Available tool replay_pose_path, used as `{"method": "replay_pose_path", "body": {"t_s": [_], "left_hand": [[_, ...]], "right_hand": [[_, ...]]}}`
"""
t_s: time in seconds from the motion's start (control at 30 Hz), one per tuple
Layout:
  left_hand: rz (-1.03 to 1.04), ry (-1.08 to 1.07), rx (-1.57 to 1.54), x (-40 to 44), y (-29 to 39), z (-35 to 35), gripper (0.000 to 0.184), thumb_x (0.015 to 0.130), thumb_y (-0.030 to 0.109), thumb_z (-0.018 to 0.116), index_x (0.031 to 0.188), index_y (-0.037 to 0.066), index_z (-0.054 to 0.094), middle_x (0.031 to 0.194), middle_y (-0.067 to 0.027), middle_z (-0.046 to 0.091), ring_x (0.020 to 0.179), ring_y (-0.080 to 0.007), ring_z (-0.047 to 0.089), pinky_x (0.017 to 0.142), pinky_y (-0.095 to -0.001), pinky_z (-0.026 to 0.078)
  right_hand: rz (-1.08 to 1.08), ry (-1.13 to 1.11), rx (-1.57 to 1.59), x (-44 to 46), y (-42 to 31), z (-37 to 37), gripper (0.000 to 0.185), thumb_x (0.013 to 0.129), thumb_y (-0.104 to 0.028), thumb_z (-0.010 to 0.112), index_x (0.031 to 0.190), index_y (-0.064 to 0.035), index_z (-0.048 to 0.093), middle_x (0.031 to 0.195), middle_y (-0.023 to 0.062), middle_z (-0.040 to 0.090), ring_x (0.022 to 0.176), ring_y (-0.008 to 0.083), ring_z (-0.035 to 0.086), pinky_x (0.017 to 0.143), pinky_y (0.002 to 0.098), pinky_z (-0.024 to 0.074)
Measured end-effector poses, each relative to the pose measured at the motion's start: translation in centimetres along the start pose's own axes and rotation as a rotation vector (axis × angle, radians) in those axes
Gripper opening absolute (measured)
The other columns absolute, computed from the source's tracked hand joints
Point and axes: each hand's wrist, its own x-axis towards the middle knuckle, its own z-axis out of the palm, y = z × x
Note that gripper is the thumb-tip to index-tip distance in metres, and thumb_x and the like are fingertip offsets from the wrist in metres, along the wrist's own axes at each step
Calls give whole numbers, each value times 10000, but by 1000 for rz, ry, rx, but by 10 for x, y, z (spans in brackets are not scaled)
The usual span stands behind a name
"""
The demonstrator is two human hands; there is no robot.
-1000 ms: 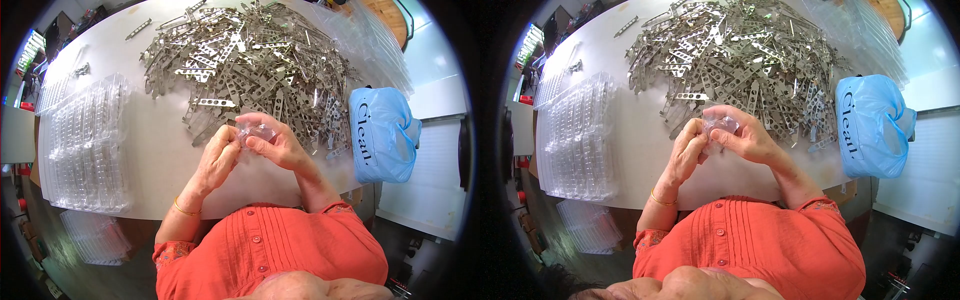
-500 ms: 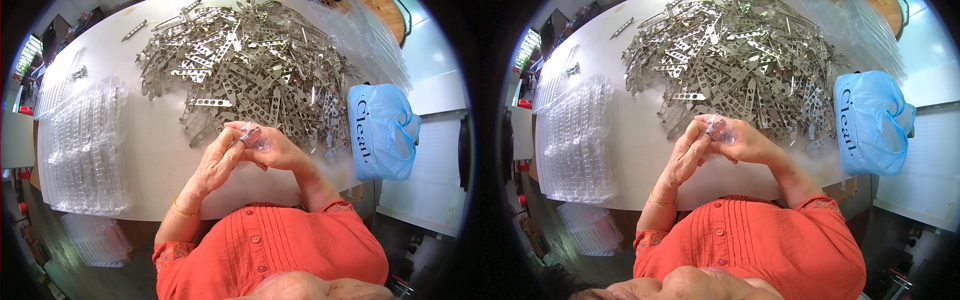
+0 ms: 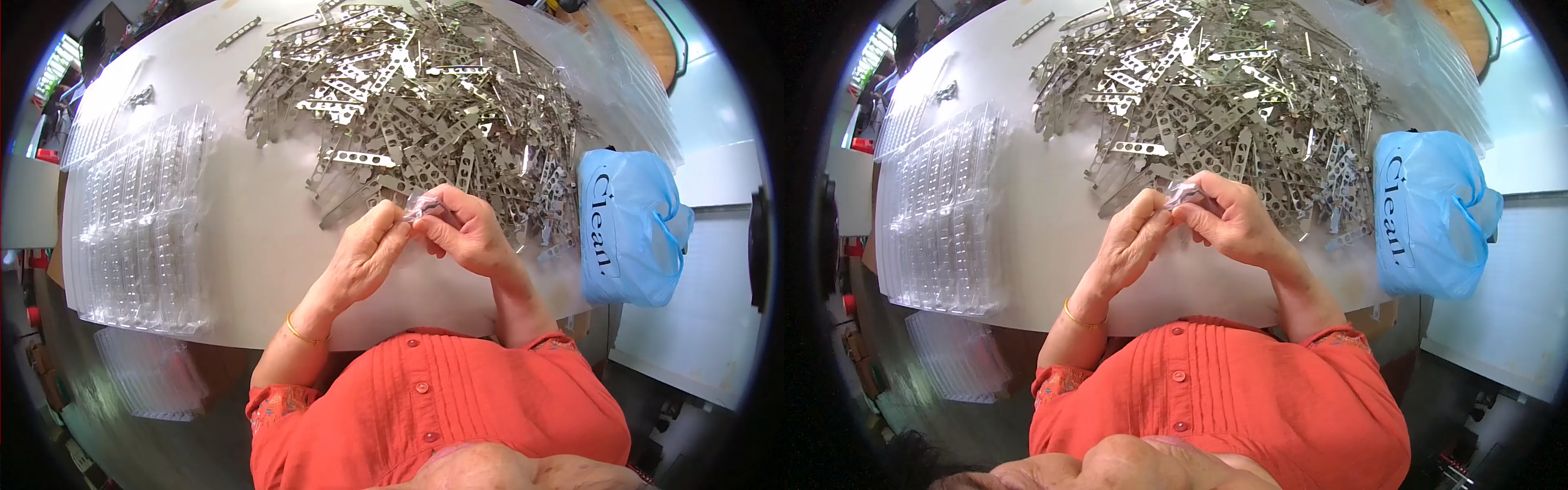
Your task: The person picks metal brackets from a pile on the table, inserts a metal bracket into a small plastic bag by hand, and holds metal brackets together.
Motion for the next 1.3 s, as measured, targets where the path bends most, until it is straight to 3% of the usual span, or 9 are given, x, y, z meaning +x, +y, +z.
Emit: {"method": "replay_pose_path", "body": {"t_s": [0.07, 0.23, 0.27, 0.37, 0.5, 0.6, 1.03, 1.2, 1.3], "left_hand": [[-52, -9, -6, -2, 4, -3, 265, 1058, 291, 521, 1008, 41, 595, 858, 6, 554, 679, -57, 482, 592, -225, 426], [-118, 68, -570, 3, 7, -13, 462, 1060, 355, 434, 1178, -61, 596, 993, -135, 680, 752, -177, 647, 642, -296, 525], [-106, 75, -705, 5, 7, -13, 466, 1062, 331, 424, 1186, -89, 582, 1006, -172, 700, 762, -222, 680, 656, -321, 550], [-147, 8, -831, 6, 4, -16, 395, 1061, 279, 451, 1189, -69, 587, 961, -161, 699, 735, -219, 688, 627, -316, 555], [-185, -54, -843, 4, -2, -16, 288, 1035, 217, 561, 1164, -38, 596, 950, -157, 701, 724, -218, 706, 579, -307, 551], [-147, -123, -864, 4, -3, -16, 292, 933, 200, 735, 1079, -6, 588, 890, -141, 708, 675, -210, 706, 538, -301, 540], [-100, -144, -890, 4, -11, -18, 191, 994, 170, 654, 1031, -3, 583, 869, -182, 707, 577, -201, 670, 465, -268, 521], [-152, -13, -866, 3, 1, -22, 146, 1009, 158, 633, 988, 21, 590, 803, -85, 680, 550, -153, 644, 494, -268, 513], [-112, 58, -809, 4, -2, -23, 116, 1012, 126, 611, 970, 22, 580, 798, -83, 676, 534, -131, 624, 486, -250, 500]], "right_hand": [[-84, 107, -13, 2, 3, 3, 156, 1007, -138, 649, 1106, -30, 594, 826, -13, 644, 648, 36, 558, 565, 205, 464], [-128, 241, 100, 5, 3, -1, 174, 1030, -204, 619, 1053, -36, 581, 838, 11, 641, 626, 54, 565, 524, 222, 495], [-136, 247, 190, 5, 4, -5, 189, 1029, -223, 619, 1045, -39, 577, 844, 20, 637, 619, 65, 572, 516, 231, 501], [-140, 234, 354, 7, 5, -7, 222, 1030, -265, 612, 1028, -48, 567, 849, 41, 623, 603, 96, 591, 488, 257, 509], [-93, 189, 515, 10, 9, -8, 207, 1043, -244, 587, 1022, -38, 573, 837, 54, 624, 592, 107, 583, 469, 271, 507], [-75, 187, 558, 12, 14, -9, 207, 1047, -238, 577, 1020, -32, 577, 839, 58, 629, 588, 109, 579, 463, 274, 507], [-80, 188, 589, 13, 17, -4, 197, 1053, -229, 560, 1028, -35, 583, 838, 61, 635, 591, 111, 585, 440, 282, 508], [-113, 247, 543, 13, 14, -3, 193, 1055, -232, 556, 1043, -41, 577, 833, 60, 630, 584, 115, 579, 451, 301, 516], [-174, 288, 483, 13, 12, -2, 194, 1057, -233, 555, 1056, -40, 567, 830, 60, 623, 582, 118, 576, 464, 310, 523]]}}
